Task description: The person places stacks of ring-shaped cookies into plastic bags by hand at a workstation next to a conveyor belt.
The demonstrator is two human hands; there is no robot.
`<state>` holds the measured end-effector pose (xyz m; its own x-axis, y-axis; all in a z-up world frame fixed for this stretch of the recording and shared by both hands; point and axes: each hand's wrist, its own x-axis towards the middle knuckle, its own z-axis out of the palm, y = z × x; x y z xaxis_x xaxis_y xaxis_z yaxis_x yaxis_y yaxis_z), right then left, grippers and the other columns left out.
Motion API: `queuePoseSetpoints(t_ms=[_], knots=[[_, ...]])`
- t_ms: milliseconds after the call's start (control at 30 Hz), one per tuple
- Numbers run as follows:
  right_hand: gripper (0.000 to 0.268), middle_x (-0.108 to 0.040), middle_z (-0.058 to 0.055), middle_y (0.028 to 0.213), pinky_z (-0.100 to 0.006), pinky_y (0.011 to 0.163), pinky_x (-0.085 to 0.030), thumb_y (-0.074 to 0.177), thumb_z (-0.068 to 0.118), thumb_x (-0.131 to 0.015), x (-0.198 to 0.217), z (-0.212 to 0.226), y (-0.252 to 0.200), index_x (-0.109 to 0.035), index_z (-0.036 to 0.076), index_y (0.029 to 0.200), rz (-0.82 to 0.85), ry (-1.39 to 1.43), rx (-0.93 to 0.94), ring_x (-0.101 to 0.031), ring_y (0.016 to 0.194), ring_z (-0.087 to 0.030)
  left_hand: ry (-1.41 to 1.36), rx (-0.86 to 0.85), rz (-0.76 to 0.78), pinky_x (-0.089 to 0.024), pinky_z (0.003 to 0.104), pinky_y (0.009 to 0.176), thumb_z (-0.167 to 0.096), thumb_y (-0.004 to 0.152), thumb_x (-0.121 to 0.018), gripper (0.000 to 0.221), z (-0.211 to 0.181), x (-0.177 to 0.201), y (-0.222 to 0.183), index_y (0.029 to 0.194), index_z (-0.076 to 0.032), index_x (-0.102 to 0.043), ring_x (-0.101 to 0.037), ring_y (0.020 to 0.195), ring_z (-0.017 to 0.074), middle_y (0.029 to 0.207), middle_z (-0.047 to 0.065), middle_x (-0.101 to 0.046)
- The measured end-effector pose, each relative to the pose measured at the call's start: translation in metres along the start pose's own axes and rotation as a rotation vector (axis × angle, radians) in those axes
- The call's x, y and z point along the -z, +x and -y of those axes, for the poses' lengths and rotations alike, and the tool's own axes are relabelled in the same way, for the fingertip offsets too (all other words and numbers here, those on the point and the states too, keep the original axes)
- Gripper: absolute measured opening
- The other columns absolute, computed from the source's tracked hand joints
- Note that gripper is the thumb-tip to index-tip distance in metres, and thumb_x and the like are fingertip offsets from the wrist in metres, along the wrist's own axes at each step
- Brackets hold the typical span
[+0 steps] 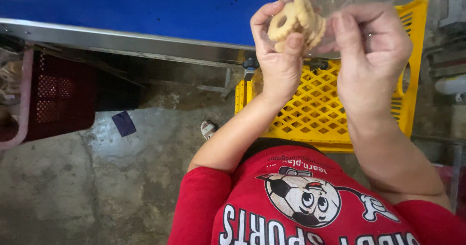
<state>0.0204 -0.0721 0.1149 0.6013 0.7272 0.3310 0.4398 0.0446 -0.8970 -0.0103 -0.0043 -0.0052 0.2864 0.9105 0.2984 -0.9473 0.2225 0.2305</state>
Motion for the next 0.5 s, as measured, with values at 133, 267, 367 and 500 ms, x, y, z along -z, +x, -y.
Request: queuePoseSetpoints(t_ms=[133,267,367,500], knots=[[0.003,-0.067,-0.006,0.104,-0.024,0.073,-0.061,0.118,0.003,-0.06,0.012,-0.02,0.014,-0.057,0.002,0.118,-0.023,0.107,0.071,-0.066,0.087,-0.009,0.308,0.013,0.108,-0.042,0.033,0.122,-0.012,0.104,-0.078,0.049,-0.011,0.011,0.009,0.141,-0.011,-0.046,-0.047,0.138,0.0182,0.148,0.009,-0.047],[0.004,-0.065,-0.007,0.103,-0.026,0.08,-0.055,0.118,-0.006,-0.062,0.023,-0.06,0.023,-0.06,-0.003,0.117,-0.053,-0.053,0.124,-0.064,0.085,-0.013,0.977,-0.026,0.259,-0.051,0.032,0.119,-0.006,0.097,-0.083,0.048,-0.029,0.033,0.022,0.135,-0.009,-0.054,-0.056,0.136,0.0198,0.15,0.011,-0.049],[0.011,-0.061,-0.013,0.116,-0.031,0.086,-0.055,0.112,-0.014,-0.065,0.024,-0.1,0.026,-0.061,-0.005,0.117,-0.04,-0.35,0.429,-0.064,0.098,-0.02,1.279,-0.039,0.338,-0.054,0.031,0.107,-0.01,0.094,-0.087,0.051,-0.027,0.045,0.034,0.135,-0.011,-0.057,-0.065,0.123,0.018,0.135,0.007,-0.066],[0.012,-0.063,-0.01,0.122,-0.029,0.097,-0.056,0.115,-0.012,-0.068,0.021,-0.142,0.02,-0.061,-0.003,0.115,0.008,-0.201,0.369,-0.065,0.114,-0.018,1.343,0.08,0.358,-0.058,0.034,0.102,-0.009,0.091,-0.082,0.055,-0.028,0.047,0.039,0.138,-0.011,-0.053,-0.068,0.117,0.0237,0.129,0.01,-0.064]])
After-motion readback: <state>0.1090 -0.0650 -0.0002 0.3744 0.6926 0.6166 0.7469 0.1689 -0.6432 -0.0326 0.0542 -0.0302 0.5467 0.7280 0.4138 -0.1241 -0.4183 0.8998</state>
